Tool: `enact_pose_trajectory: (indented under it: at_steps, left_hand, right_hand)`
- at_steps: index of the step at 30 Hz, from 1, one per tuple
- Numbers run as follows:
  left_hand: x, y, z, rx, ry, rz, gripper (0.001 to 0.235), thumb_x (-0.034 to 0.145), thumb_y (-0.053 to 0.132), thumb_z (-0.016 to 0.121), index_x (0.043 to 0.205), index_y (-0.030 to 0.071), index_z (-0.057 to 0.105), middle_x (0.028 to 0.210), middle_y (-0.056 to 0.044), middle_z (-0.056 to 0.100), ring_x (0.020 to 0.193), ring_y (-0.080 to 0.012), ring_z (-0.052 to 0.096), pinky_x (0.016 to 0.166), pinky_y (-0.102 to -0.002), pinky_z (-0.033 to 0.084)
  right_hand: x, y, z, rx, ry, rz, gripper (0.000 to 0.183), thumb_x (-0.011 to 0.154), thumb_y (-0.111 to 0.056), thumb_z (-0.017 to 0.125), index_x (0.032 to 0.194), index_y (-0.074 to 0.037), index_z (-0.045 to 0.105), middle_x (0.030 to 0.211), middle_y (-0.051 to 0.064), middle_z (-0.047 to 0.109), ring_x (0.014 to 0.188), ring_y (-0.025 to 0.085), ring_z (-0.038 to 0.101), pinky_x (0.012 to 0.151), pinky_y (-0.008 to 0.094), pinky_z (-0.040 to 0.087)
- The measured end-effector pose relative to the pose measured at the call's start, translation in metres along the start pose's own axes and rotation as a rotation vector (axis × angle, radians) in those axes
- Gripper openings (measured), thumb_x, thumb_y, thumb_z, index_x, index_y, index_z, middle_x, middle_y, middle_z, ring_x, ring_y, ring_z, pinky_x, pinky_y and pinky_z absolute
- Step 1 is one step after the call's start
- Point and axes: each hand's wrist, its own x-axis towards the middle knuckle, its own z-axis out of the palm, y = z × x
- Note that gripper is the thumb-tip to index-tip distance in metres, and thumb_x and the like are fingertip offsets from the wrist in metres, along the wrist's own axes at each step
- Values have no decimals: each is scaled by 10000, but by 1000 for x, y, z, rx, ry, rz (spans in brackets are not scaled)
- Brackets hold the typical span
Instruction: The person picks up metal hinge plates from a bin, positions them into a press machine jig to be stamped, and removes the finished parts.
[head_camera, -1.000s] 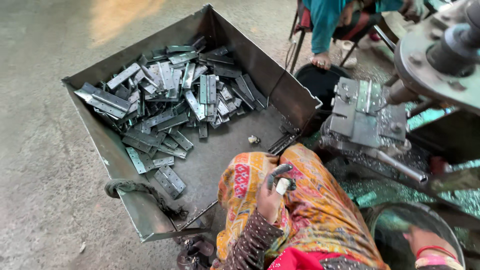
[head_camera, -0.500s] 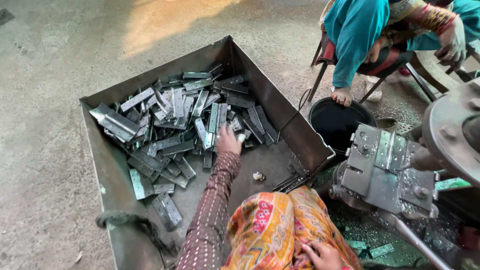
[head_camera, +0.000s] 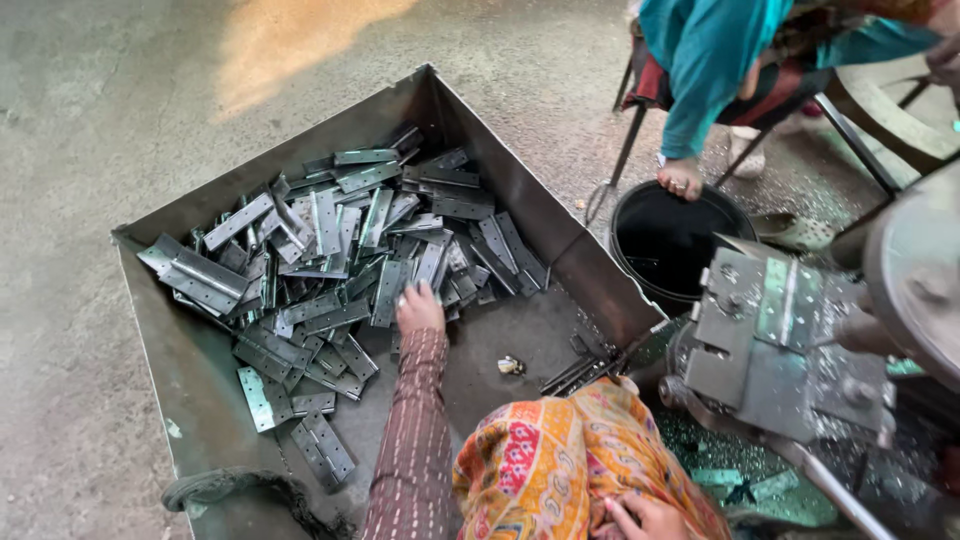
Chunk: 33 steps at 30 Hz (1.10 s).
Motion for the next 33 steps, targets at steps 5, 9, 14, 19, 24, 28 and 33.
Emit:
enact_pose_trajectory:
  at_steps: [5, 9, 14, 19, 24, 28, 33]
  left_hand:
    - [-90, -39, -35, -182, -2, 138, 248, 918, 284, 656, 1100, 122, 701, 997, -107, 687, 917, -334, 666, 776, -474, 541]
    - [-124, -36, -96, 4, -89, 225, 141, 914, 237, 656, 1024, 153, 678, 945, -53, 699, 869, -289, 698, 743, -425, 563]
    - [-126, 24, -193, -61, -161, 328, 130, 900, 193, 647, 1026, 175, 674, 981, -25, 726, 809, -281, 713, 701, -410, 570]
    - [-121, 131, -280, -526, 66, 540, 244, 867, 145, 679, 1110, 143, 680, 1090, -66, 728, 838, -285, 706, 725, -398, 568]
    - [-150, 255, -301, -519, 151, 929, 221, 865, 128, 667, 1081, 88, 686, 1069, -109, 705, 950, -313, 701, 758, -421, 573]
    - [-191, 342, -272, -289, 49, 1125, 205, 964, 142, 615, 1140, 53, 674, 1155, -125, 679, 1025, -285, 665, 881, -411, 578]
    - [-208, 369, -238, -503, -199, 1125, 452, 900, 124, 573, 1337, 13, 604, 1367, -180, 612, 1239, -332, 588, 996, -401, 529]
  right_hand:
    - [-18, -20, -12, 116, 115, -223, 252, 892, -341, 681, 899, -103, 764, 785, 143, 720, 747, 347, 705, 649, 436, 542]
    - [-26, -39, -23, 179, 204, -327, 272, 922, -327, 680, 880, -63, 726, 785, 159, 706, 736, 359, 691, 643, 452, 528]
    - [-31, -38, -23, 159, 178, -252, 301, 934, -341, 686, 859, -52, 721, 768, 180, 693, 721, 372, 681, 642, 462, 525]
    - [-33, -24, -21, 190, 84, -291, 256, 945, -325, 674, 934, -76, 731, 812, 176, 712, 747, 365, 697, 669, 456, 542]
    - [-47, -11, -18, 231, 43, -397, 188, 929, -262, 680, 1037, -112, 713, 882, 141, 744, 810, 345, 713, 699, 447, 558]
    - [-74, -2, -26, 205, -53, -275, 235, 909, -229, 703, 1111, -109, 708, 946, 149, 736, 856, 335, 721, 747, 429, 569]
    - [-126, -1, -80, 89, 62, -517, 287, 846, -118, 667, 1126, -75, 712, 1027, 163, 742, 943, 365, 706, 825, 446, 563]
